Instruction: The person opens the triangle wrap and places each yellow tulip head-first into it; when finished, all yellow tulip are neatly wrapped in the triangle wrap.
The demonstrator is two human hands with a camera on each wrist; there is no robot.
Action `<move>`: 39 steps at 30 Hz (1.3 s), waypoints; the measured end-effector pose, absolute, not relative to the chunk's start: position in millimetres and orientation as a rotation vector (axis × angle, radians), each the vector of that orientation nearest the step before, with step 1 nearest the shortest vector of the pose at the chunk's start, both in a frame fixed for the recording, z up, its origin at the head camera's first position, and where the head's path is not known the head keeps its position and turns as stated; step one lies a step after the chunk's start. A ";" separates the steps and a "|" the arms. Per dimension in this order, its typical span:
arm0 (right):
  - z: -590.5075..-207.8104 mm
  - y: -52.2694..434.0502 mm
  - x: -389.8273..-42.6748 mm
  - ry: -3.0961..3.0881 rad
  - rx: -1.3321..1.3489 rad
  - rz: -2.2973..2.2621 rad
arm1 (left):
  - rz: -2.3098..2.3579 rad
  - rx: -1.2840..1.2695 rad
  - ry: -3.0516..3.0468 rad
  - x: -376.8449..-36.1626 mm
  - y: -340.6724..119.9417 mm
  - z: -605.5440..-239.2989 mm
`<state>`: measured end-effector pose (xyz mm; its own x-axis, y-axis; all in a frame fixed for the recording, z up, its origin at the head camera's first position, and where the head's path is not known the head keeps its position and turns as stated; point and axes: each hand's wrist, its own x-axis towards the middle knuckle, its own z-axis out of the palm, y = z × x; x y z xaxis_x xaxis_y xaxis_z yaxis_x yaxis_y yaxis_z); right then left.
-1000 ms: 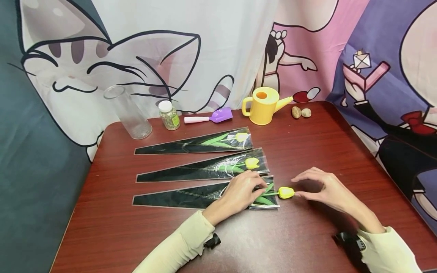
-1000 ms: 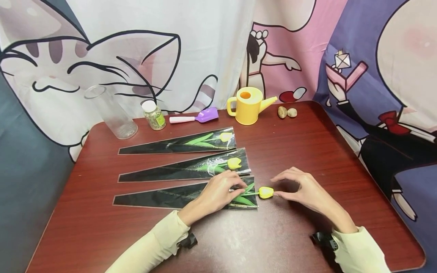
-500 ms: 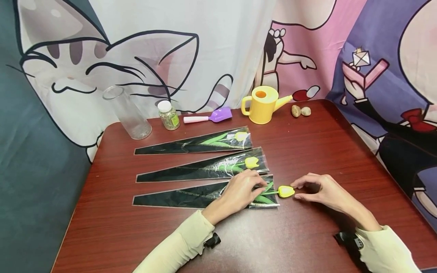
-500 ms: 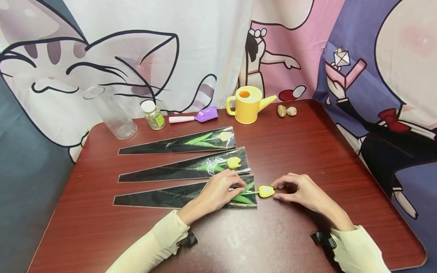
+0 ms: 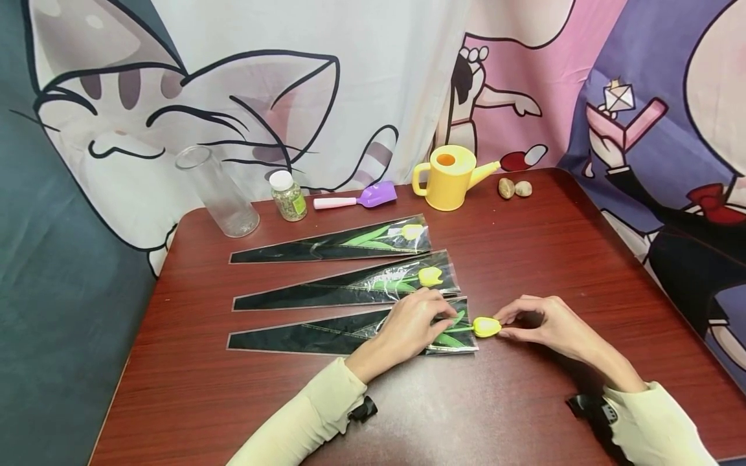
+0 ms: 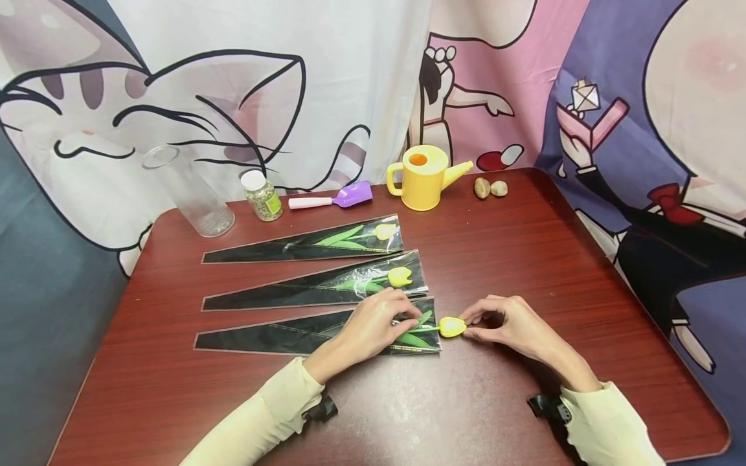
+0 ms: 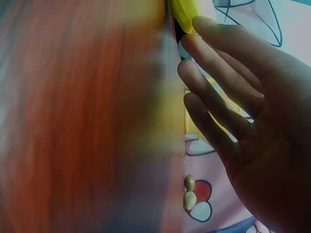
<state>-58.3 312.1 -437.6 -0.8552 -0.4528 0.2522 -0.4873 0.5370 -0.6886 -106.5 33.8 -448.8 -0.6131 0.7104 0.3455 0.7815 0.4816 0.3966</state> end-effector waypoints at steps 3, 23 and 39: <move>-430.4 304.2 -58.9 -2.725 0.837 1.274 | -0.798 -1.305 -2.594 -106.3 34.4 -447.2; -445.6 271.6 -68.6 -2.634 0.796 1.655 | -0.798 -1.322 -2.567 -105.3 38.4 -441.1; -455.5 281.3 -73.2 -2.688 0.878 1.478 | -0.798 -1.303 -2.580 -105.4 38.3 -445.4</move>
<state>-73.2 281.3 -455.5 -0.8476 -0.4859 0.2132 -0.4404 0.4200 -0.7935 -105.4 38.3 -445.4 -0.6140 0.7061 0.3527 0.7819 0.4834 0.3935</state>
